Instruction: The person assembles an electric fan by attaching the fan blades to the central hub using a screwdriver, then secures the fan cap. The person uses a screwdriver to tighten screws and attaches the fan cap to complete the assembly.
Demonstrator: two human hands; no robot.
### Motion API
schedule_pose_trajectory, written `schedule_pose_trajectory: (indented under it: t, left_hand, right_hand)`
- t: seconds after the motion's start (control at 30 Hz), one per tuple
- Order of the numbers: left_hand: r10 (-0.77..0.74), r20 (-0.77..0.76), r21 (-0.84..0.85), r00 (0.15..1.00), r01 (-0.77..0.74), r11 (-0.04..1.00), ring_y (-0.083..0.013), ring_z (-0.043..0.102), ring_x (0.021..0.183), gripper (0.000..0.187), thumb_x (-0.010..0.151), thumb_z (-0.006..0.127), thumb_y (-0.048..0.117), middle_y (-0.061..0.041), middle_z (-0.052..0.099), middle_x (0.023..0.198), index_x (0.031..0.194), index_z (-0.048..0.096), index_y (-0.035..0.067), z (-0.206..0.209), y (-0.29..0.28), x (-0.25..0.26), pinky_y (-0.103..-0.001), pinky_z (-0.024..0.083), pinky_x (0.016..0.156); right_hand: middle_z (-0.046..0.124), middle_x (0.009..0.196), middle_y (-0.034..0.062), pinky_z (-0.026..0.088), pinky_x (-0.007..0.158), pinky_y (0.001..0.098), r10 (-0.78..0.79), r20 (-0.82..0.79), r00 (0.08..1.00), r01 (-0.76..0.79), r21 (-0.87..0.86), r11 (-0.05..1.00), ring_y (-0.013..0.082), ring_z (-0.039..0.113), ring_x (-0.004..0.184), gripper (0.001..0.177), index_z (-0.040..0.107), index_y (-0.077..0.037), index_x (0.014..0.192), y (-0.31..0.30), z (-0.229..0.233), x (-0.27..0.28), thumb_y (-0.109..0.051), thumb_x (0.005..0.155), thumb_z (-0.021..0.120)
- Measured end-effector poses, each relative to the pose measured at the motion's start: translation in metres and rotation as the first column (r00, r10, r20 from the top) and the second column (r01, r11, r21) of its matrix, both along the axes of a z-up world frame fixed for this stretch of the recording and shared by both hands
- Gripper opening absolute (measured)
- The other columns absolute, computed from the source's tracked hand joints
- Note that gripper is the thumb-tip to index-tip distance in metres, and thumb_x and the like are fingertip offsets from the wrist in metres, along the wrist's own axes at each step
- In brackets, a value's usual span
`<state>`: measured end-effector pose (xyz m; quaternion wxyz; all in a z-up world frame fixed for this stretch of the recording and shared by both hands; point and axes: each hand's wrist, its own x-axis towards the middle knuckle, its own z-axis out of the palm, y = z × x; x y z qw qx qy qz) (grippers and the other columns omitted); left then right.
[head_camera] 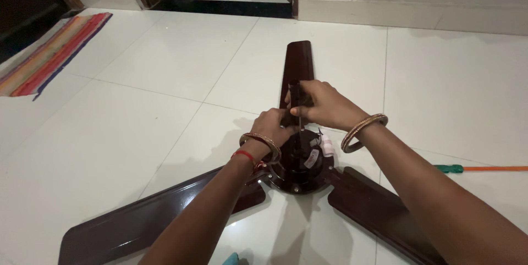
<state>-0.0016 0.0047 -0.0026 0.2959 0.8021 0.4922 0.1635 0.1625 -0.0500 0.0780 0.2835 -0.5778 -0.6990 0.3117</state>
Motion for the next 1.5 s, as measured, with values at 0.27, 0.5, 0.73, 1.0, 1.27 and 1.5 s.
schedule_pose_trajectory:
  t: [0.27,0.5,0.73,1.0,1.27,1.5]
  left_hand:
    - [-0.010,0.017,0.004,1.000,0.010,1.000,-0.0278,0.076,0.096,0.038,0.078,0.080,0.031,-0.014,0.079,0.100,0.106,0.077,0.005,-0.004,-0.003,-0.002,-0.039,0.057,0.089]
    - [0.003,0.110,0.007,0.994,-0.004,1.000,-0.0268,0.077,0.092,0.035,0.081,0.078,0.028,-0.015,0.079,0.099,0.108,0.078,0.005,0.000,-0.015,-0.007,-0.038,0.058,0.087]
    - [0.043,0.078,0.022,0.996,-0.044,0.999,-0.0259,0.077,0.090,0.034,0.083,0.079,0.028,-0.015,0.079,0.099,0.107,0.077,0.004,-0.001,-0.012,-0.006,-0.037,0.059,0.084]
    - [0.047,0.086,0.100,0.995,-0.056,0.993,-0.0271,0.077,0.088,0.031,0.083,0.079,0.028,-0.014,0.079,0.094,0.104,0.078,0.005,-0.007,-0.020,-0.005,-0.038,0.058,0.082]
    - [0.254,0.091,0.095,0.963,-0.262,0.960,-0.0288,0.076,0.078,0.027,0.083,0.078,0.031,-0.012,0.078,0.086,0.098,0.079,0.009,-0.004,-0.045,0.010,-0.040,0.058,0.075]
    - [0.270,0.017,0.087,0.963,-0.270,0.959,-0.0294,0.075,0.078,0.025,0.085,0.078,0.030,-0.014,0.078,0.084,0.096,0.079,0.008,0.000,-0.053,0.016,-0.041,0.058,0.075]
  right_hand:
    - [0.077,0.108,0.0105,0.057,0.090,0.0374,0.119,0.007,0.993,-0.119,0.034,0.992,0.0222,0.074,0.101,0.033,0.068,-0.006,0.114,0.014,-0.009,0.009,-0.017,0.084,0.075]
    - [0.080,0.106,0.0082,0.063,0.094,0.0405,-0.379,-0.058,0.923,0.378,-0.029,0.925,0.0219,0.078,0.100,0.035,0.075,-0.008,0.115,-0.015,-0.087,0.059,-0.034,0.092,0.069]
    - [0.066,0.130,0.0134,0.032,0.105,0.0659,-0.263,0.538,0.801,0.351,-0.066,0.934,0.0331,0.056,0.129,0.124,0.048,-0.015,0.146,-0.086,-0.178,0.015,-0.083,0.049,0.085]
    - [0.072,0.119,0.0124,0.016,0.120,0.0686,-0.347,0.455,0.820,0.467,-0.182,0.865,0.0296,0.053,0.133,0.117,0.041,-0.012,0.151,-0.084,-0.192,0.004,-0.072,0.061,0.083]
    - [0.067,0.127,0.0141,0.011,0.121,0.0700,-0.408,0.425,0.808,0.523,-0.199,0.829,0.0288,0.050,0.136,0.118,0.038,-0.013,0.154,-0.086,-0.198,0.001,-0.069,0.062,0.086]
    - [0.064,0.132,0.0135,0.011,0.120,0.0699,-0.412,0.416,0.811,0.531,-0.226,0.817,0.0284,0.048,0.137,0.123,0.031,-0.013,0.157,-0.087,-0.203,-0.003,-0.070,0.063,0.085]
